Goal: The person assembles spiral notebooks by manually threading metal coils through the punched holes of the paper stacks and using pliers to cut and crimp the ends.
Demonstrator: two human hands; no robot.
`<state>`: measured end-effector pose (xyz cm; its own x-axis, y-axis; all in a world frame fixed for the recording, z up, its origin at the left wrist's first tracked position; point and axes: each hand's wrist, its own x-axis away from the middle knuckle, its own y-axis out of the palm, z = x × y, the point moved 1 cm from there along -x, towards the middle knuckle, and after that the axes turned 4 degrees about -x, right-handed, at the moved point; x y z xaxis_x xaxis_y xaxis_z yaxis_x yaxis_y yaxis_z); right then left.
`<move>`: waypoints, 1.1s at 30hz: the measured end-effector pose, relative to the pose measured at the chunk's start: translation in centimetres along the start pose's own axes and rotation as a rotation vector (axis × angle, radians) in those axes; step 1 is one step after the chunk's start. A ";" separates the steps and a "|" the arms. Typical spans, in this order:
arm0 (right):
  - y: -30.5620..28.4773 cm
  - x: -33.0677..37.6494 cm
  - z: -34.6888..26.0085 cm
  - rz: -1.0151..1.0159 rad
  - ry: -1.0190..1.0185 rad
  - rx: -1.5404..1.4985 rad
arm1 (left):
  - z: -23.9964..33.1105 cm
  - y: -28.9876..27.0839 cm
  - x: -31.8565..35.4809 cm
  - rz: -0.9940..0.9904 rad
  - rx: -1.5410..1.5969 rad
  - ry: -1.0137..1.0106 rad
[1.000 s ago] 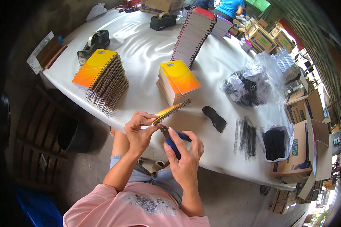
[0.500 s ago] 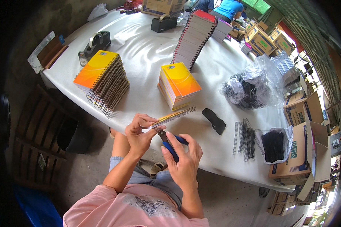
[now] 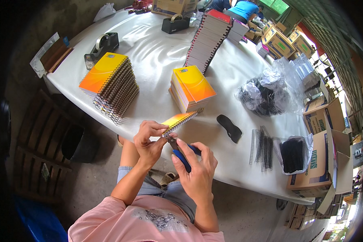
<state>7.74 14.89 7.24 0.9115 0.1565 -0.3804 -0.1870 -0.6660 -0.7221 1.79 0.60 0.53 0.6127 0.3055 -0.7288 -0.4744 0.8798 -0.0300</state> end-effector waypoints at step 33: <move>-1.8 3.5 12.8 -0.106 0.424 0.587 | 2.1 -2.1 -1.7 0.198 0.778 -0.629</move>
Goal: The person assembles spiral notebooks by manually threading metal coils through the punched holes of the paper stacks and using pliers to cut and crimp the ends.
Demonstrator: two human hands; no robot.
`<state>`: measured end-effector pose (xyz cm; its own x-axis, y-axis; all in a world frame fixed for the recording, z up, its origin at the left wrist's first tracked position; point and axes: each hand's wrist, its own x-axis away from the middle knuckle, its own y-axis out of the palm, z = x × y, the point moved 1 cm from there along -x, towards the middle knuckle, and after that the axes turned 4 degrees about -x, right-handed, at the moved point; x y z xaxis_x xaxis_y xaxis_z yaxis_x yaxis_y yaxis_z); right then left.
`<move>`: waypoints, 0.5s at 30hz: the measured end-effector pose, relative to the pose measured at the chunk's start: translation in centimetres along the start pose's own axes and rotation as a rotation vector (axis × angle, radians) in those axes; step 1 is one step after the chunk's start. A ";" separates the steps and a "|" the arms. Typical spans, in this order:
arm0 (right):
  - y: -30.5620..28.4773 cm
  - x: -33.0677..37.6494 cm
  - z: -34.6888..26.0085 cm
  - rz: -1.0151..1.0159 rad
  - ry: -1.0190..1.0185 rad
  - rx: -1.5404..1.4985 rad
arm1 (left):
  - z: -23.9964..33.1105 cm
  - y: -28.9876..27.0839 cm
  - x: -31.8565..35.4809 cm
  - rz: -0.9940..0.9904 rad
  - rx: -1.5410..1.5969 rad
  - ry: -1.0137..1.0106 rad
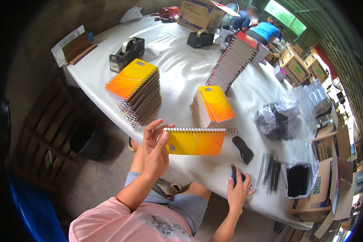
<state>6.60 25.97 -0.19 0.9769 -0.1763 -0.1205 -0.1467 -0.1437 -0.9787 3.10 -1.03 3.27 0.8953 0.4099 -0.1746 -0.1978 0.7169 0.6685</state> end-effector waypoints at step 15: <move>-10.7 -12.7 -30.9 0.014 -0.765 -1.446 | 13.9 -3.5 -7.2 0.177 -0.596 0.829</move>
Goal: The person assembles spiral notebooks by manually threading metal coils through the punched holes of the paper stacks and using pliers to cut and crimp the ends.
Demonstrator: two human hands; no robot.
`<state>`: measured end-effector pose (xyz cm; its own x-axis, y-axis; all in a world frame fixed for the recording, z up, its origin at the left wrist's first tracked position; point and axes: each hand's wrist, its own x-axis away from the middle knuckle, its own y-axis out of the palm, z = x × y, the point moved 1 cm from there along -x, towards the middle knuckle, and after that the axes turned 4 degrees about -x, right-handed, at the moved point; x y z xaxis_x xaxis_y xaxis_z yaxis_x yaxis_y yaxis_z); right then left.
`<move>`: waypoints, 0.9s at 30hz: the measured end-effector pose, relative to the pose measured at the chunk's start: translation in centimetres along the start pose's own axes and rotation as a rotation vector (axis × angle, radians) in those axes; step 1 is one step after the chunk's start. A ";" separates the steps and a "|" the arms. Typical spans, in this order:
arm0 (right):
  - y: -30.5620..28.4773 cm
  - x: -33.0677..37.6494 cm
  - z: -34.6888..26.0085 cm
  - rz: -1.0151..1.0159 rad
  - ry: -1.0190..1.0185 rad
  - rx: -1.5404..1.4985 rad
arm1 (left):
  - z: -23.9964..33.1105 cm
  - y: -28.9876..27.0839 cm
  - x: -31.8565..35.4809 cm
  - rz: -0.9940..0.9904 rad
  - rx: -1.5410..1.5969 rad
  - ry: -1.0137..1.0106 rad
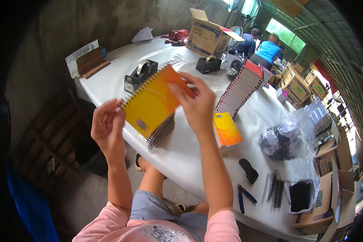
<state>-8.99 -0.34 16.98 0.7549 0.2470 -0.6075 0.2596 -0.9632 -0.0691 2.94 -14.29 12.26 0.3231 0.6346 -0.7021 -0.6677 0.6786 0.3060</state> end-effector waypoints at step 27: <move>-5.3 1.4 9.0 0.157 -0.150 0.960 | -8.4 -2.3 -1.3 0.348 -0.068 -0.044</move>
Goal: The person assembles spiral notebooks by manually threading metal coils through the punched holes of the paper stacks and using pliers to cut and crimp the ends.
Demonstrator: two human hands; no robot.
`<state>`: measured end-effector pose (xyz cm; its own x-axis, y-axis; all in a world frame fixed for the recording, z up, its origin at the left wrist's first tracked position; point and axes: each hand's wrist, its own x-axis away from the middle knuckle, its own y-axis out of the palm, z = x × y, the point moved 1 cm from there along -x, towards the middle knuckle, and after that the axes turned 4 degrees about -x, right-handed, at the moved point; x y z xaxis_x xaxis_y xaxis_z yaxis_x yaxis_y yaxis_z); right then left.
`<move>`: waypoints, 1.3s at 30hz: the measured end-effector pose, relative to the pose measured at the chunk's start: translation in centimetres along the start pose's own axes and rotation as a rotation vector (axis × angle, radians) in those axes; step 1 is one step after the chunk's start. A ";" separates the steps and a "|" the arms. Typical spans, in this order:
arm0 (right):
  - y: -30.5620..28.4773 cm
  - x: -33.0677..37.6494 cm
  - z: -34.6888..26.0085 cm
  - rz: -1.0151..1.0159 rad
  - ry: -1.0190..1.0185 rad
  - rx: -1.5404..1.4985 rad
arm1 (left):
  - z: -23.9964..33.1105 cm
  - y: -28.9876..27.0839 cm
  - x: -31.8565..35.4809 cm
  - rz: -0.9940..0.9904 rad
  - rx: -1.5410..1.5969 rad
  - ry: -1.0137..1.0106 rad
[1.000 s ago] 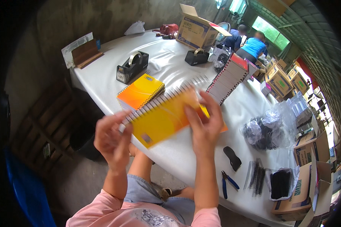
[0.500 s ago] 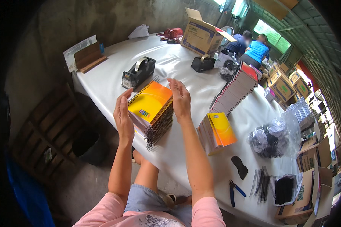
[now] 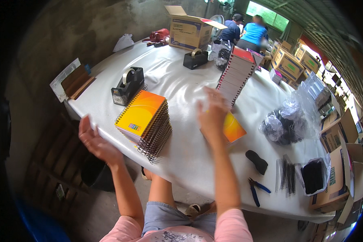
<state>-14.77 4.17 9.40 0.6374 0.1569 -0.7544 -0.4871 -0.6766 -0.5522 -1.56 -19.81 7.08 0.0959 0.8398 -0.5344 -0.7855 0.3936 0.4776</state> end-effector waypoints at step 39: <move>-21.3 17.4 13.7 -0.161 0.514 0.134 | 4.2 5.9 25.9 -1.034 -0.417 0.588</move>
<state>-1.45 31.22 3.18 0.9032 -0.1434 -0.4046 -0.4095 -0.5704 -0.7120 -1.16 5.80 -1.03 0.5780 -0.1251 -0.8064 -0.6492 0.5282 -0.5473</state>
